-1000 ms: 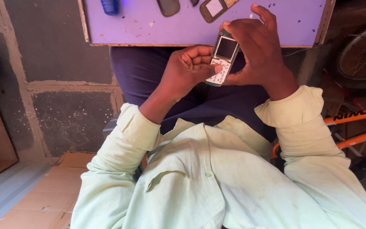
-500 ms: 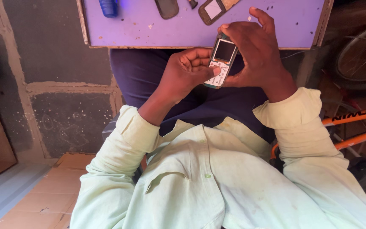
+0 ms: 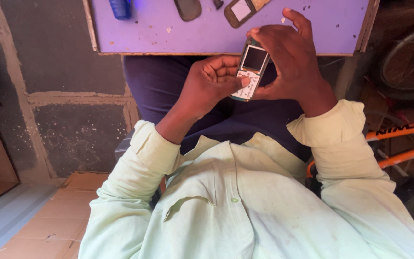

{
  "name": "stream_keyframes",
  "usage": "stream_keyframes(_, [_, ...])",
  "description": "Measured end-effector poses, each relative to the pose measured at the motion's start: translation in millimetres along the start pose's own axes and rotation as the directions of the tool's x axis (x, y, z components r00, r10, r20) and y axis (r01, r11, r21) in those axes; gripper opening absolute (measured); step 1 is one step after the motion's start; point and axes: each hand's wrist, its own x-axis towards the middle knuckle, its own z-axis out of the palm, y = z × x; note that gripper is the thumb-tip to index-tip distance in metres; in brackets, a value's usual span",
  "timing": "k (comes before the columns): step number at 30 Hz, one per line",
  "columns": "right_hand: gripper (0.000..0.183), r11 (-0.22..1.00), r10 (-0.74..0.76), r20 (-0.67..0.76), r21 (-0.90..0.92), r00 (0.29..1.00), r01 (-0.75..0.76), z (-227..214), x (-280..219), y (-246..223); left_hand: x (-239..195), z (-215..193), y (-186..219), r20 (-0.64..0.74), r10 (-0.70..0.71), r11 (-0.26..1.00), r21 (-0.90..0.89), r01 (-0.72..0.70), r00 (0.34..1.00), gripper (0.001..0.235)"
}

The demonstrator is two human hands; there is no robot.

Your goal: The person disassembles a small mobile phone, removes the battery, and cleans the exposed circuit board using a spray and a brush. The person then uses a heat gun on the board before placing it on the workbench.

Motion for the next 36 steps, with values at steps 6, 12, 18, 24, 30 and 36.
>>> stream_keyframes(6, [0.076, 1.0, -0.001, -0.003, 0.003, 1.0, 0.001, 0, 0, -2, -1, 1, 2, -0.005, -0.006, 1.0, -0.013, 0.006, 1.0, 0.04])
stream_keyframes(12, [0.074, 1.0, 0.01, 0.015, 0.006, 1.0, -0.01, -2, 2, -4, -3, 2, 0, 0.019, 0.039, 0.999, -0.031, -0.038, 0.999, 0.037])
stream_keyframes(18, [0.073, 1.0, 0.004, 0.019, 0.001, 1.0, -0.004, -2, 2, -1, -2, 1, 3, 0.008, 0.005, 1.0, -0.004, -0.005, 1.0, 0.038])
stream_keyframes(24, [0.073, 1.0, 0.017, 0.016, 0.025, 1.0, -0.017, -1, 1, -3, -2, 1, 2, 0.004, 0.001, 1.0, -0.016, -0.001, 1.0, 0.037])
stream_keyframes(30, [0.081, 0.998, 0.058, 0.048, 0.023, 0.997, -0.059, -2, 5, -4, 0, -2, -3, -0.041, -0.017, 0.998, 0.056, 0.019, 0.999, 0.038])
stream_keyframes(36, [0.086, 0.997, 0.063, 0.03, 0.03, 0.998, -0.064, -4, 13, -10, -1, 1, -5, -0.028, 0.016, 0.999, -0.03, -0.017, 0.999, 0.039])
